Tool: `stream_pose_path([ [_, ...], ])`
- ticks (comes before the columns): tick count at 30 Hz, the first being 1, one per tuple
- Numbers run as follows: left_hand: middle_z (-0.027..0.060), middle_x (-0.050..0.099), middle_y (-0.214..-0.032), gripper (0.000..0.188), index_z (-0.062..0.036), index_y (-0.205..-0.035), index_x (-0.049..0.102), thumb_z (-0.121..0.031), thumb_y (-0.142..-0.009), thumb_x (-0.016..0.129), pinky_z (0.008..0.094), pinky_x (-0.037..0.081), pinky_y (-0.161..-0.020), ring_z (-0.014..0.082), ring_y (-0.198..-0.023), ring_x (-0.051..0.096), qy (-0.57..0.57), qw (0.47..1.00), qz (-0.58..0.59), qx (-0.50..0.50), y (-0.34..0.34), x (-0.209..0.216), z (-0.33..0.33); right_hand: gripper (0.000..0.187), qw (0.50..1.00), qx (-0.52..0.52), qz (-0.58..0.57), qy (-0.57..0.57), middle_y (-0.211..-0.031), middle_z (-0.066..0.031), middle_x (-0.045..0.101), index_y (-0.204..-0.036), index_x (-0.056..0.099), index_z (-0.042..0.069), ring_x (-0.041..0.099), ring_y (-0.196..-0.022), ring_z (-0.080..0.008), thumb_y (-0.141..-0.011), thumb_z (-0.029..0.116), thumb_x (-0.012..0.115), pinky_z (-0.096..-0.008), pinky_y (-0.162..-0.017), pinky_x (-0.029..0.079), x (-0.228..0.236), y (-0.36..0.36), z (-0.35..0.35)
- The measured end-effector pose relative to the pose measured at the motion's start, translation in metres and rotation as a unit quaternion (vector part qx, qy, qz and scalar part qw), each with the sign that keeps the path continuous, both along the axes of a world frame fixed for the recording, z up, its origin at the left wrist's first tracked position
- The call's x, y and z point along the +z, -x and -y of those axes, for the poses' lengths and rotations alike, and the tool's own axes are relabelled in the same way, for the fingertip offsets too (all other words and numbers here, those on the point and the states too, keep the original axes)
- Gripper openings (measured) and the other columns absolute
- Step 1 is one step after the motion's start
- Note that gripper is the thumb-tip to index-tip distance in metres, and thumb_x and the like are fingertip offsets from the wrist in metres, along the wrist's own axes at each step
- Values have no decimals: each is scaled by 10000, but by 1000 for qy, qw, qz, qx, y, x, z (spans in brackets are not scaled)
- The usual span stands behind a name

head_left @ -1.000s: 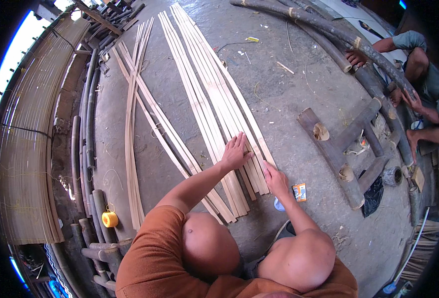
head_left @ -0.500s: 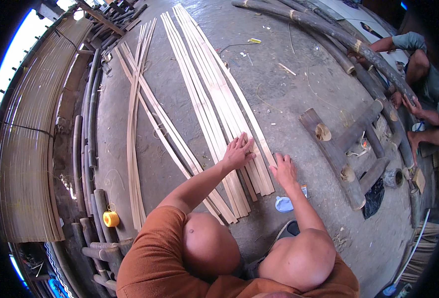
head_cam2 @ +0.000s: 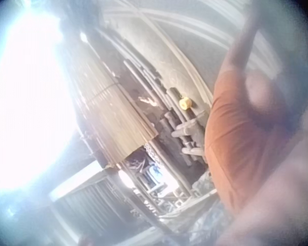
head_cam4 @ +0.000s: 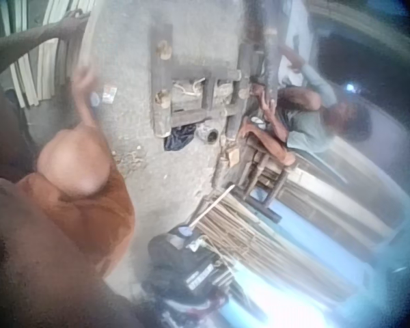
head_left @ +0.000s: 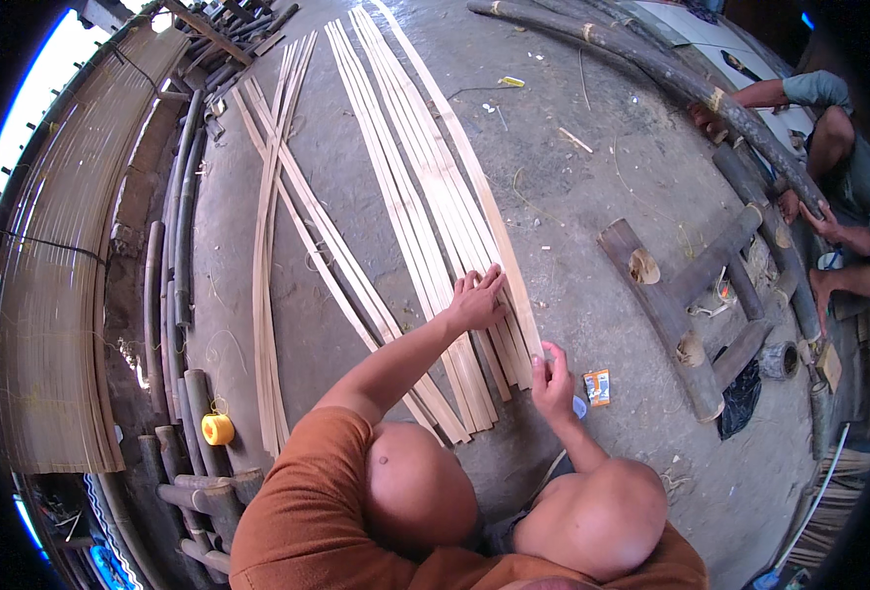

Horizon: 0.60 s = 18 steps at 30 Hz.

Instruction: The person sits on the floor sorting thin wooden strips into a neat pile. They then stand up, gather the strips, and place them onto a bamboo rack, securing them with yellow string.

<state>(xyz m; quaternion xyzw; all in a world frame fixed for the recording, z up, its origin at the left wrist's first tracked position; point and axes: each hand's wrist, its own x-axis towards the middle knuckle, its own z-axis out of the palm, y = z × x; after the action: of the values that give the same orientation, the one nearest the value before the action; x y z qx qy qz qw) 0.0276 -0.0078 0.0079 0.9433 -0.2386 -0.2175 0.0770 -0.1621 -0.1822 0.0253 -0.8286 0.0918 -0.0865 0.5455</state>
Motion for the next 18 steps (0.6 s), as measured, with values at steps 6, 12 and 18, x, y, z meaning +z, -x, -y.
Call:
stream_pose_path([
  [6,110,297,-1577,859,-165,-1556,220,-320,-826,645,575,249,-1134,462,-1407,276,44,998,20,-34,-1,-5,-13,342,997,46,-58,-26,-624,-92,606,-1286,512,84,591,-530,-226,-994,252,571,-390,-526,452,1,3,-24],
  [12,203,174,-1616,852,-44,-1551,192,-358,-876,607,565,190,-1183,408,-1482,188,30,994,95,52,4,-32,-71,373,988,86,-118,-53,-699,-121,679,-1332,496,104,679,-634,-261,-989,235,562,-417,-594,504,-1,0,-52],
  [18,210,140,-1627,845,-4,-1548,184,-452,-919,528,548,157,-1204,378,-1508,136,-11,998,44,36,16,-17,-97,394,980,145,-123,-52,-719,-82,692,-1383,461,120,622,-534,-170,-1005,209,527,-350,-543,504,-20,4,-71],
])
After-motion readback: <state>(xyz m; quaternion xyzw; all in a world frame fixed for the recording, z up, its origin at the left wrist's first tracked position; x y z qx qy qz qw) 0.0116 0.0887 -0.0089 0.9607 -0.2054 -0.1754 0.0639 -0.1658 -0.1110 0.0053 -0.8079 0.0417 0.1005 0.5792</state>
